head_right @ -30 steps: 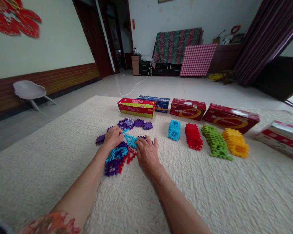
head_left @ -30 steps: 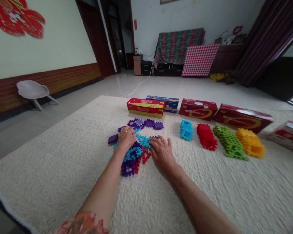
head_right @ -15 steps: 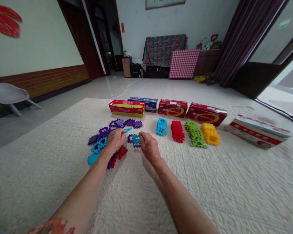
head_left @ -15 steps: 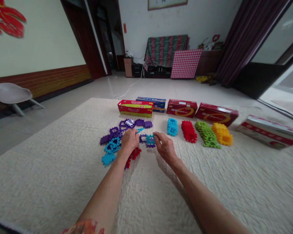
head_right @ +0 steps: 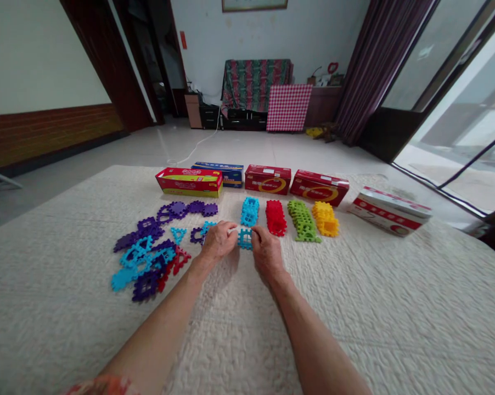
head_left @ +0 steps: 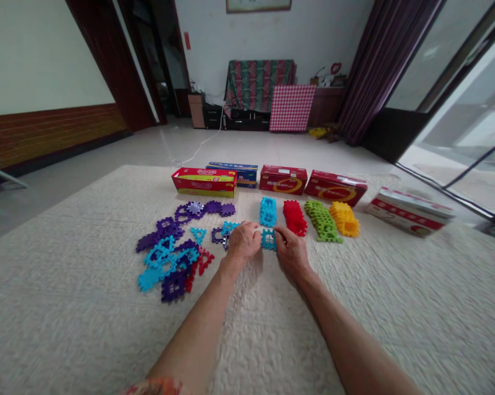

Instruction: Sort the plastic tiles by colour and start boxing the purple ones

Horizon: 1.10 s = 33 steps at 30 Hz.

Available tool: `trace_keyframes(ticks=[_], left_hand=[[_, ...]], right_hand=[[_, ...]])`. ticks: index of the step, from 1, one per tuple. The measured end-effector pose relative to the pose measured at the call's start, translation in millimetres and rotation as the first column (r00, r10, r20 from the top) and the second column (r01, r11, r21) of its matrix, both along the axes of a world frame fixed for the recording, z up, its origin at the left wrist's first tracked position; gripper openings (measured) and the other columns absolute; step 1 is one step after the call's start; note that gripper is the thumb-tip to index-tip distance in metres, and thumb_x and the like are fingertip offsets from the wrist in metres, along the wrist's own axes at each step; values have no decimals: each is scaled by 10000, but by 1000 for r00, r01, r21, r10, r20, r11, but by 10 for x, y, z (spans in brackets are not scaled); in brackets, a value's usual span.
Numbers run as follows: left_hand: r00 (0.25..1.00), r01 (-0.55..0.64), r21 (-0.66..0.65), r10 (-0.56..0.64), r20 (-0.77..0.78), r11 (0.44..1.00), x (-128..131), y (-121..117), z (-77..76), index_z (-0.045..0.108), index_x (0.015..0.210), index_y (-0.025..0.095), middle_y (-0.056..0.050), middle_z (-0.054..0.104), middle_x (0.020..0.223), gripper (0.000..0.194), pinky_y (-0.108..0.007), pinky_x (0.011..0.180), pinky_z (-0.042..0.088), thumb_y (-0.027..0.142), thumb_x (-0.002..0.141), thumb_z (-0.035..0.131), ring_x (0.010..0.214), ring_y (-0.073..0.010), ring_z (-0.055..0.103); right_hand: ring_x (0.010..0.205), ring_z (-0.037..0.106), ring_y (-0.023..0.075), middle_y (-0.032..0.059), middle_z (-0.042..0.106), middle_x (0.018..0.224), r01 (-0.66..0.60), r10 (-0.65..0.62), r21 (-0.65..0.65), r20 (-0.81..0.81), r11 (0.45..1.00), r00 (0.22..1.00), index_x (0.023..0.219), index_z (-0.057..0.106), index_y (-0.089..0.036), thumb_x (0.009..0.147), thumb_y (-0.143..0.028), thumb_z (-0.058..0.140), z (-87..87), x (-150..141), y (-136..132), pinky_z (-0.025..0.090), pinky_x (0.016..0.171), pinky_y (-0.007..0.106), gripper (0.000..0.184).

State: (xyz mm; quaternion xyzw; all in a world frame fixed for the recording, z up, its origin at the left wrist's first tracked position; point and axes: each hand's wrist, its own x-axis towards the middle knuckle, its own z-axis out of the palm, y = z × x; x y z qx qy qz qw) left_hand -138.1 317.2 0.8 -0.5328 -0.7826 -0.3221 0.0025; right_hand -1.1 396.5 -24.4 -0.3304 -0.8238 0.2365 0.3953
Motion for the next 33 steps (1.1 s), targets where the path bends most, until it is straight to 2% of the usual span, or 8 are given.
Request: trace_keyframes(ticks=[4,6,8,11,14,18,21,33], left_hand=[[996,-4,74,-2,87,997,115,111,-123,683,1078,146,-96,722,977,287,-295,864,498,160,849,510,894,-196,668],[983,-40,112,19,183,993,116,123,-157,686,1077,141,-97,731,997,290,-290,875,496,152,856,499,923,-194,673],[949,-59,122,17,315,991,90,123,-168,704,1028,148,-84,742,988,273,-279,866,501,170,874,479,925,-187,679],[868,-107,109,39,495,988,31,123,-156,711,1006,141,-71,748,972,277,-269,841,515,186,872,473,910,-180,684],[793,-173,79,92,602,982,-8,139,-137,694,1067,126,-69,745,968,323,-272,841,523,177,874,440,908,-177,683],[793,-202,63,126,596,977,-5,176,-126,684,1091,117,-81,739,1010,351,-286,897,512,158,883,404,964,-182,678],[828,-217,70,146,541,974,10,192,-127,683,1097,116,-95,724,1093,345,-300,958,485,151,885,413,1054,-191,655],[887,-173,44,137,441,984,38,162,-61,678,1107,104,-121,721,1104,364,-304,968,479,125,883,392,1072,-202,656]], right_hand=[[741,632,189,88,712,851,107,-102,97,-54,990,993,969,698,-154,908,-300,436,24,-5,6,464,711,287,306],[779,626,196,91,696,853,101,-95,169,-45,980,995,957,692,-161,914,-292,441,74,-25,-46,467,736,300,286],[806,624,191,86,686,883,-7,14,188,-40,982,999,965,687,-176,913,-287,468,126,-53,-135,473,745,296,251],[790,628,165,64,685,921,-194,202,84,-108,977,973,1029,664,-193,919,-273,470,173,-83,-253,489,724,276,237],[764,637,153,39,685,897,-239,230,-30,-176,971,957,1044,636,-202,885,-180,423,160,-60,-239,507,711,277,266],[1038,612,209,93,631,1170,-370,373,66,-52,927,926,1170,576,-199,661,-45,462,107,16,-97,507,882,362,544],[1238,506,249,131,531,1342,-458,452,109,79,882,889,1289,496,-197,625,-24,481,92,40,-60,419,1043,442,687],[1226,507,241,135,528,1318,-465,439,111,195,879,877,1307,491,-186,763,-100,563,85,33,-101,443,1032,402,555]])
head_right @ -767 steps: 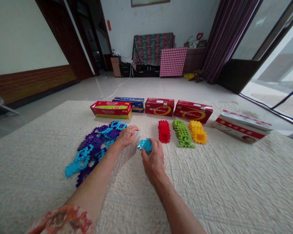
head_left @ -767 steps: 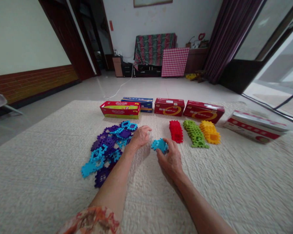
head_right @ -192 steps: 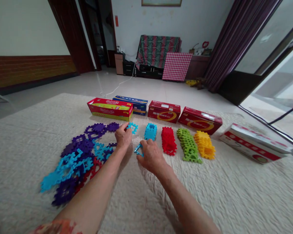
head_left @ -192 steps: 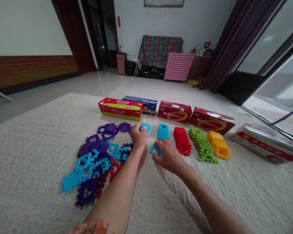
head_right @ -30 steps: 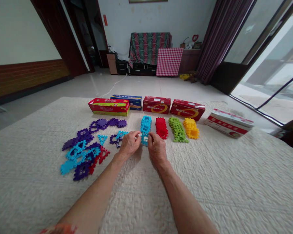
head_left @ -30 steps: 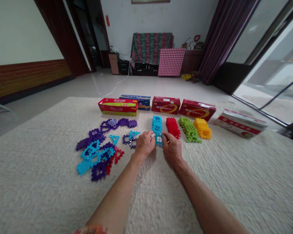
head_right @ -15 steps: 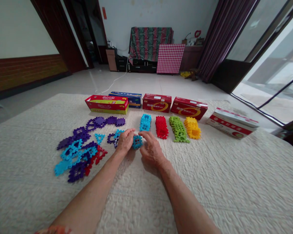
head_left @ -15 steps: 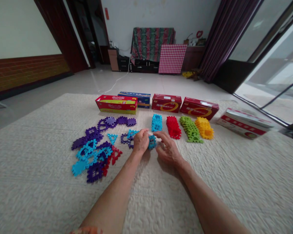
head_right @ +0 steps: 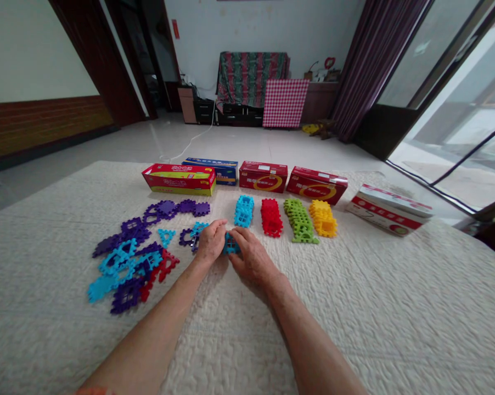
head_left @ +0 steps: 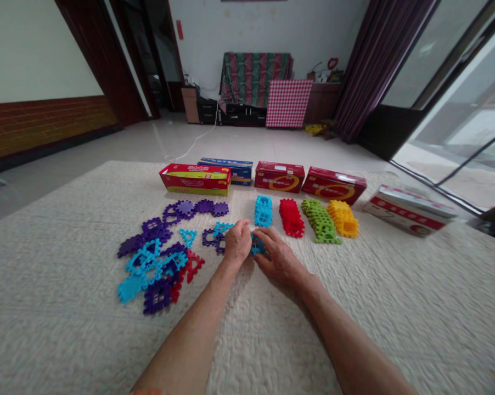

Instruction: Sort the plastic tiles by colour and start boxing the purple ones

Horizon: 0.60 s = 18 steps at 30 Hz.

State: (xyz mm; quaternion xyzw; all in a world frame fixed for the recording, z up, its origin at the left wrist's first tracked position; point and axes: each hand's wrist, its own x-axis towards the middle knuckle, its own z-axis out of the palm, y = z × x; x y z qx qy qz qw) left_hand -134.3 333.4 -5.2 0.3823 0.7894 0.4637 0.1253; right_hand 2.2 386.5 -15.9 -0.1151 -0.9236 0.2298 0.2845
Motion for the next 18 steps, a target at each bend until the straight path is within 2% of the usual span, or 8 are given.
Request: trace_keyframes(ticks=[2,5,8,10,12,15,18], left_hand=[[1000,-7,20,7,-22,1000,-9,-9,35,680,1106,110,-118,736,1044,362,-310,948,489,136,877,401,1023,-207,674],[997,-76,131,80,-20,988,-89,-30,74,682,1090,136,-97,748,968,339,-300,878,518,195,884,419,902,-194,703],[980,-193,242,176,94,951,-264,-62,76,683,1061,165,-68,749,924,324,-281,787,542,243,874,431,810,-173,712],[955,-279,270,237,177,922,-410,-91,64,683,1055,166,-56,746,893,331,-274,739,548,241,847,436,764,-168,713],[926,-359,261,307,219,896,-548,-126,50,685,1056,161,-47,741,869,353,-263,695,548,226,818,433,698,-158,705],[897,-434,213,395,200,876,-698,-184,41,696,1061,171,-34,741,863,376,-257,682,547,214,801,428,646,-148,689],[909,-415,148,407,84,897,-766,-243,54,718,1035,196,-38,753,937,348,-273,798,540,196,804,458,797,-170,704]], right_hand=[[1186,532,243,135,551,1282,43,-43,21,-5,999,999,1284,507,-182,774,-128,583,1,-7,6,458,1006,396,519],[1165,538,269,142,567,1279,186,-184,100,-31,978,983,1266,523,-182,804,-184,599,28,-45,74,453,982,434,469],[1165,519,308,150,580,1283,299,-300,218,-31,929,954,1249,544,-174,825,-235,610,75,-106,205,426,964,477,433],[1164,506,318,149,587,1275,332,-339,276,-23,902,940,1238,555,-167,823,-238,615,88,-149,283,406,962,479,425],[1176,485,316,142,585,1277,358,-368,303,-26,883,929,1241,556,-168,823,-227,608,71,-183,330,376,986,480,425],[1220,444,323,142,571,1290,380,-392,327,-30,865,919,1253,552,-178,826,-228,600,13,-208,347,320,1034,517,433],[1281,394,345,157,506,1367,406,-410,338,-64,849,910,1268,543,-184,825,-255,615,-16,-197,329,287,1058,564,455]])
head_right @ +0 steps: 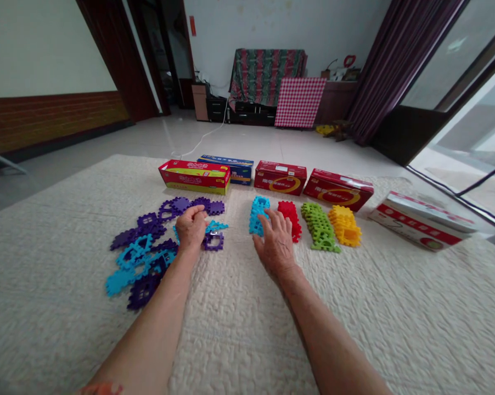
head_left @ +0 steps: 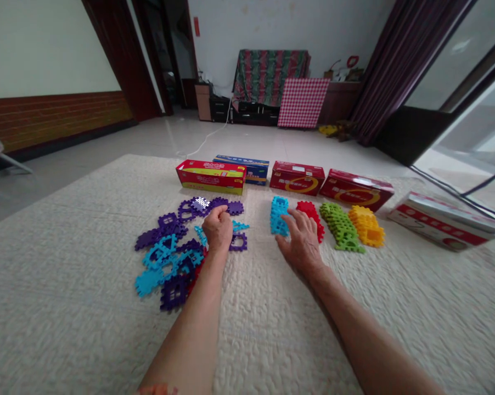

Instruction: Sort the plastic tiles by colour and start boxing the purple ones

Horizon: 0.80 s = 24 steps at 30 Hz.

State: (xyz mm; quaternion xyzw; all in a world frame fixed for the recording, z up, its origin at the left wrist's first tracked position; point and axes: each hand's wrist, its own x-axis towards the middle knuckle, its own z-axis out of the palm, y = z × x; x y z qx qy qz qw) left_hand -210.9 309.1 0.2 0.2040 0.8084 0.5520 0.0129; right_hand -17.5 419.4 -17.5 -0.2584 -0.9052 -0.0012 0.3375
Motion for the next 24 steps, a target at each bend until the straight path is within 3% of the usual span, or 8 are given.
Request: trace_keyframes(ticks=[3,7,12,16,21,24], left_hand=[[992,44,-161,-63,-112,986,-19,-60,39,737,1001,201,-52,747,1030,313,-296,915,500,164,806,494,967,-199,682],[972,38,-332,-112,-206,942,-10,-119,106,735,1037,181,-86,740,1050,324,-319,936,485,148,819,499,1004,-225,672],[950,102,-383,-205,-237,918,71,-105,167,732,1051,171,-92,734,1076,335,-303,949,473,135,837,477,1026,-218,664],[945,137,-402,-242,-221,905,113,-184,219,730,1058,196,-70,736,1078,341,-278,951,468,140,848,467,1032,-198,662],[938,88,-459,-229,-261,884,-61,-689,297,721,1067,185,-79,737,1067,333,-287,942,469,144,839,483,1025,-204,662],[940,-33,-479,-135,-313,877,-252,-1146,308,708,1088,180,-95,724,1086,337,-301,941,467,148,826,499,1028,-214,656]], right_hand=[[1278,408,337,153,517,1353,-35,35,12,-54,999,998,1239,563,-180,842,-247,599,11,27,-42,312,1059,553,404],[1098,550,262,122,629,1171,-175,169,-45,-119,983,978,1112,626,-178,876,-173,521,9,21,-151,435,974,435,258],[943,609,206,93,667,1034,-378,383,-174,-6,909,924,1031,643,-180,896,-154,472,-10,-74,-324,487,835,329,220],[898,594,203,89,667,949,-360,388,-206,114,910,915,926,661,-172,908,-155,452,-15,-122,-416,462,813,314,211],[922,605,210,95,672,981,-232,238,-273,-9,934,971,959,676,-167,885,-155,463,5,-223,-709,455,845,320,225],[914,619,197,89,672,994,-275,269,-324,-66,905,961,1011,678,-178,860,-129,465,111,-390,-1044,463,825,299,265]])
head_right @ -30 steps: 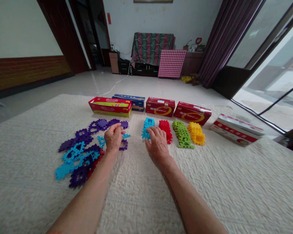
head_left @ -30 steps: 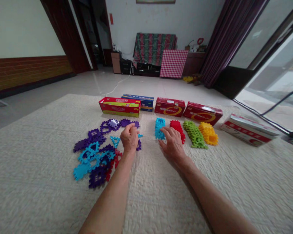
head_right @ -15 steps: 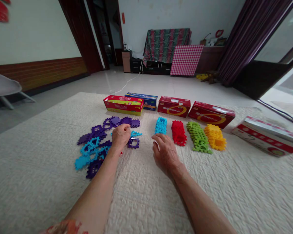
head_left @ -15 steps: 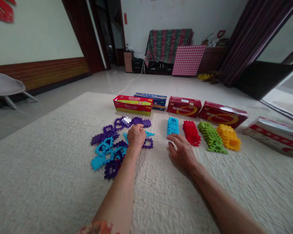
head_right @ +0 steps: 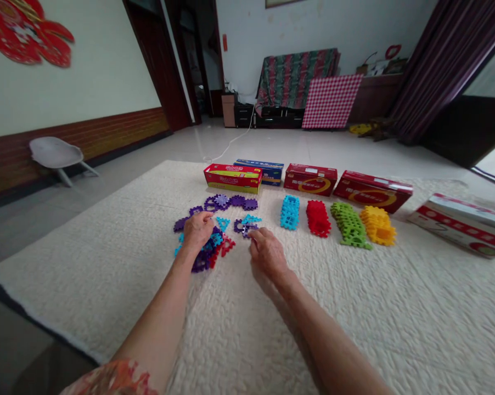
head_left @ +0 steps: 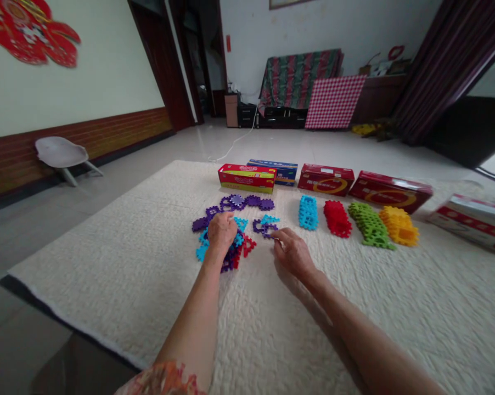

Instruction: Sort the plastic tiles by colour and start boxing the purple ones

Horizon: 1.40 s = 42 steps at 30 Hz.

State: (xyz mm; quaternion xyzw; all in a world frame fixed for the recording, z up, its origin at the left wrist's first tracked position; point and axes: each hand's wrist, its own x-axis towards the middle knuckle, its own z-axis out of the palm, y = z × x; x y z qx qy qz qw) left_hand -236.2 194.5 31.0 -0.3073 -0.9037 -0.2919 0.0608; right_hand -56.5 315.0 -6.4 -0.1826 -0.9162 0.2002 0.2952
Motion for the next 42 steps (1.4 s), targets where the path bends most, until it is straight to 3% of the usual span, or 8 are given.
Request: trace_keyframes(ticks=[4,8,14,18,26,32,36,42], left_hand=[[991,-123,-29,121,-57,992,-188,-530,-74,680,1131,190,-116,703,1107,340,-330,950,459,216,818,551,1058,-241,636],[990,-138,-25,137,-40,990,-217,-742,-204,630,1197,161,-144,679,1153,394,-343,965,448,308,838,558,1100,-255,617],[991,-126,-28,125,-43,992,-136,-570,-357,567,1250,111,-180,647,1153,512,-368,980,428,417,840,573,1133,-284,588],[985,-168,-37,167,-41,985,-131,-437,-408,575,1235,143,-171,635,1128,542,-410,960,428,485,815,594,1133,-314,568],[992,-90,38,93,-81,995,-174,-385,-494,641,1125,174,-119,659,1079,309,-368,1001,400,297,860,541,1121,-257,558],[990,-115,137,124,-61,984,-171,-388,-438,669,1079,206,-83,658,1127,279,-348,1012,400,229,822,563,1139,-250,535],[980,-188,180,196,-30,966,-183,-382,-413,671,1100,213,-84,658,1096,319,-341,984,424,193,805,550,1094,-251,554],[959,-274,280,283,11,920,-260,-381,-447,691,1043,196,-81,680,1044,306,-330,947,453,189,763,567,1016,-241,603]], right_hand=[[902,632,187,86,679,984,-16,21,-25,197,1000,980,1017,684,-188,892,-191,479,204,-292,-415,450,794,271,240],[871,653,199,113,694,929,85,-69,-28,367,996,928,928,693,-168,894,-229,482,303,-519,-633,437,755,270,223],[883,676,240,159,699,994,161,-138,-13,455,987,880,952,692,-147,912,-304,460,319,-686,-711,455,713,299,283],[894,679,234,140,698,1028,164,-136,-14,496,986,858,992,690,-178,891,-327,502,357,-738,-716,467,712,294,260],[946,675,251,145,700,1071,188,-122,-71,535,980,836,995,719,-194,858,-349,514,399,-853,-693,495,760,321,290],[875,695,264,154,741,912,272,-126,-173,578,947,806,845,754,-159,731,-239,595,433,-1024,-640,500,700,300,211],[787,690,249,124,736,788,296,-107,-265,552,918,827,755,752,-158,671,-223,614,411,-1061,-611,478,626,274,174],[507,578,141,-8,534,434,204,-6,-488,377,849,926,512,639,-169,653,-232,599,372,-1050,-501,361,476,213,160]])
